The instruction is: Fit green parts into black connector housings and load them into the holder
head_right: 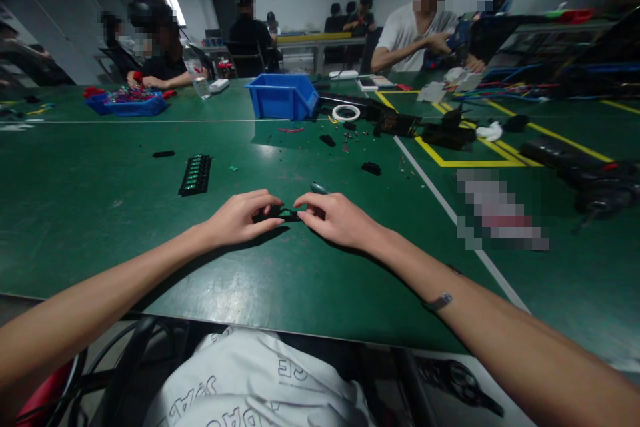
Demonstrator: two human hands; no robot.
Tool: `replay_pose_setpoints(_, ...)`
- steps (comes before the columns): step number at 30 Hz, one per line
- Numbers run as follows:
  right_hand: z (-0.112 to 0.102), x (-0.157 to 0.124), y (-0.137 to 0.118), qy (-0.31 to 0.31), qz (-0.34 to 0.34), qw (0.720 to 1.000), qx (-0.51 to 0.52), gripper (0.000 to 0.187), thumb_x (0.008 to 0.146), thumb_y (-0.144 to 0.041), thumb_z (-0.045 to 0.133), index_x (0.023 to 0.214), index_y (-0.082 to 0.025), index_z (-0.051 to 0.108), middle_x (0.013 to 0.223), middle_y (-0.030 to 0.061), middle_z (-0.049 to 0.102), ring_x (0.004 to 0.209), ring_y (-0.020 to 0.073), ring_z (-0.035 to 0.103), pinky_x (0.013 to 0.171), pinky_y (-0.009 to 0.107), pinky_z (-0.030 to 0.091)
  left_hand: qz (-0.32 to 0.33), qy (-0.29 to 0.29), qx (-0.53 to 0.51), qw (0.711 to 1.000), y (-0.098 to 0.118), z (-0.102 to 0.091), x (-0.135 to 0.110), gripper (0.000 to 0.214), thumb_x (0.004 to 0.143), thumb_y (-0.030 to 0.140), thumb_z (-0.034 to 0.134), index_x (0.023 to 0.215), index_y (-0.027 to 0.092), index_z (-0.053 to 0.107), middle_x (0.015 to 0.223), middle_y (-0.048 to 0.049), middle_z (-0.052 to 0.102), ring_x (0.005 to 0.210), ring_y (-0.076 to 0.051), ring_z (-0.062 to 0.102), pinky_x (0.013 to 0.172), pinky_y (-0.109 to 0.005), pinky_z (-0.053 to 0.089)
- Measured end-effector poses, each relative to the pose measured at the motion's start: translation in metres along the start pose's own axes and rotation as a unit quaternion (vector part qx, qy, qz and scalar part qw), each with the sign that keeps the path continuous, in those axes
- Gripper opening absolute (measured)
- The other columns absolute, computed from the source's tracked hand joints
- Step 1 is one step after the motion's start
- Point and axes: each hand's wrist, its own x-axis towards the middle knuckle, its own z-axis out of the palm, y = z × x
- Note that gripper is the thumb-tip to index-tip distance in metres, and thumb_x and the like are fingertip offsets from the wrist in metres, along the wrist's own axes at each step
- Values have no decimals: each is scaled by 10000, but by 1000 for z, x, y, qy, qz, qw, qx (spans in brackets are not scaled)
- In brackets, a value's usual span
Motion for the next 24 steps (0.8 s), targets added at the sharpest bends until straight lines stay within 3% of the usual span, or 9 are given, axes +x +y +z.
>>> replay_pose_setpoints(5,1,0,0,6,7,1000,-5,251,997,-338,576,1173,-194,681,753,-1,684,647,131,616,632,252,441,10,-9,14,1000,5,5,2,281,1040,344,505,1179,165,672,917,-51,612,765,-142,580,692,-246,428)
replay_pose_setpoints(10,-1,-1,0,-2,12,1000,-3,275,1001,-352,565,1201,-203,682,761,3,686,655,138,618,632,266,441,16,-63,57,996,-4,-21,-15,288,1050,344,483,1198,175,662,943,-59,623,731,-135,593,650,-242,422)
replay_pose_setpoints(13,-1,-1,1,-3,8,1000,1,287,1002,-345,561,1222,-203,679,763,1,683,657,137,621,636,268,440,-3,-63,137,989,-19,-41,-45,289,1053,335,471,1191,174,667,912,-63,627,749,-152,620,656,-255,436)
replay_pose_setpoints(20,0,0,3,-2,7,1000,9,297,1000,-336,562,1233,-196,681,769,6,690,672,139,634,651,269,441,-99,-7,277,956,-65,-91,-145,305,1043,372,501,1232,191,658,963,-62,669,717,-146,637,649,-256,466)
replay_pose_setpoints(24,1,0,3,-4,10,1000,13,300,1002,-340,557,1236,-198,679,767,2,685,673,138,632,654,270,442,-120,2,295,948,-79,-100,-162,315,1044,378,494,1253,202,650,979,-62,684,745,-157,656,657,-254,471)
